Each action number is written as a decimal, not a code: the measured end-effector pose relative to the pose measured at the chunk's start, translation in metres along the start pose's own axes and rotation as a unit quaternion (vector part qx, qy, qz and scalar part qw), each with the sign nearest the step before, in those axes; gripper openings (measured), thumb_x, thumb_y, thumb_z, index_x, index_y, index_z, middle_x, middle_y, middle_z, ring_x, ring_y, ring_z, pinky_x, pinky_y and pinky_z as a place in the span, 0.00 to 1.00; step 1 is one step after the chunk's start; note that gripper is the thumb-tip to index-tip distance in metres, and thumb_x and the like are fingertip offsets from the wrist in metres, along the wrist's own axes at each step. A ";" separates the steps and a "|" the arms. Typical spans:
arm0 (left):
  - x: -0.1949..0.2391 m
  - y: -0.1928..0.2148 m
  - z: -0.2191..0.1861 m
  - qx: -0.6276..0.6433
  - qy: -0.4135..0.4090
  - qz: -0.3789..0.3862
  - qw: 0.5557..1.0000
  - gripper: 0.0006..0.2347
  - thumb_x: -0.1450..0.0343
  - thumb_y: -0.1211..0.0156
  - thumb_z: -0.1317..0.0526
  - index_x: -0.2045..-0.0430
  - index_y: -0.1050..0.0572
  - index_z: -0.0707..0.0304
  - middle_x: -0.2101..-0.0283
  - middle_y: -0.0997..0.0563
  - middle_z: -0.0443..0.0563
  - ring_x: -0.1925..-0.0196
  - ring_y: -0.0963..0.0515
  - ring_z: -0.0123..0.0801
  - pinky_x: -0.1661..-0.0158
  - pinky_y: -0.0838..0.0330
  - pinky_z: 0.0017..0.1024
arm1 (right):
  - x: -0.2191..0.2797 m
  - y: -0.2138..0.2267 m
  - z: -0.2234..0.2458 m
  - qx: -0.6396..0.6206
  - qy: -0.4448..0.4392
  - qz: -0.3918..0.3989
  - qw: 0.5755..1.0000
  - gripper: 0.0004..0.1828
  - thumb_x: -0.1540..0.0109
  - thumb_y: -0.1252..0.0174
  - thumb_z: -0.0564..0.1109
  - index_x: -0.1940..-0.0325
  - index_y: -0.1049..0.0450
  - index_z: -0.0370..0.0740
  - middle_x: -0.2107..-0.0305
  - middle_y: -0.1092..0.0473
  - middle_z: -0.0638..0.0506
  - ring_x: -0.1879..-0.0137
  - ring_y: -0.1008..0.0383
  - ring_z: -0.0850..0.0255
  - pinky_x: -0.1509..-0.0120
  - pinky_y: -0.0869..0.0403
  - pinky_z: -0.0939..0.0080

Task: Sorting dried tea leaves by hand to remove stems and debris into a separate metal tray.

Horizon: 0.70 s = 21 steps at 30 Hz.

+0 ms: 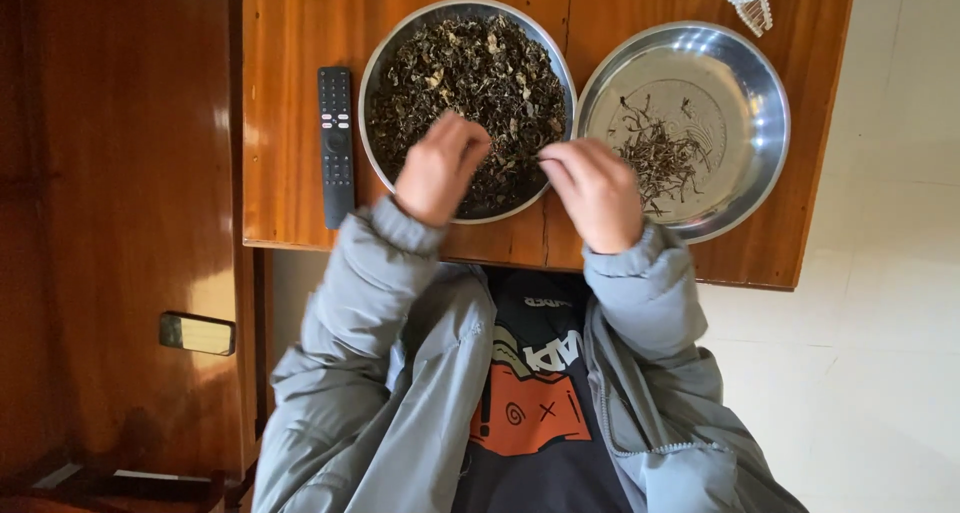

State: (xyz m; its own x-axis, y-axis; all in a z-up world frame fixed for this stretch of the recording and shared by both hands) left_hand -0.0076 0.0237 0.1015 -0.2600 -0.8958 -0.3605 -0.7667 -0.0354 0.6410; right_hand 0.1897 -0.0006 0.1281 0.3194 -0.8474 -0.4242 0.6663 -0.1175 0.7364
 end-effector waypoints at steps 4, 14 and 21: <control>-0.028 0.004 0.031 -0.124 -0.007 0.015 0.992 0.02 0.26 0.35 0.70 0.69 0.20 0.67 0.66 0.21 0.55 0.66 0.16 0.39 0.66 0.16 0.31 | 0.013 0.051 -0.024 0.070 -0.034 -0.031 0.996 0.04 0.33 0.32 0.40 0.55 0.20 0.44 0.68 0.25 0.48 0.64 0.21 0.51 0.65 0.20 0.55; -0.076 -0.062 0.065 -0.351 0.025 0.194 0.916 0.18 0.33 0.27 0.60 0.54 0.24 0.72 0.49 0.26 0.58 0.56 0.19 0.37 0.70 0.12 0.33 | 0.040 0.086 -0.056 0.083 -0.073 -0.042 0.993 0.07 0.27 0.38 0.38 0.47 0.19 0.33 0.61 0.21 0.42 0.65 0.24 0.57 0.61 0.22 0.58; -0.076 -0.068 0.079 -0.332 0.052 0.229 0.913 0.15 0.34 0.28 0.65 0.57 0.23 0.73 0.49 0.28 0.58 0.56 0.20 0.38 0.71 0.13 0.34 | 0.042 0.086 -0.054 0.079 -0.063 -0.051 0.994 0.06 0.26 0.38 0.41 0.50 0.19 0.35 0.65 0.22 0.46 0.64 0.24 0.58 0.59 0.23 0.59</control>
State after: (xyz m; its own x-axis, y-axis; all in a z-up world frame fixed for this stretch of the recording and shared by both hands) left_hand 0.0180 0.1295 0.0318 -0.3809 -0.9200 0.0927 -0.0565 0.1232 0.9908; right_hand 0.2971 -0.0185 0.1451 0.1618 -0.8842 -0.4382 0.5728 -0.2775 0.7713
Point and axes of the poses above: each hand's wrist, its own x-axis away from the middle knuckle, its own y-axis out of the back of the hand, z = x × y, the point moved 7 cm from there along -x, towards the middle knuckle
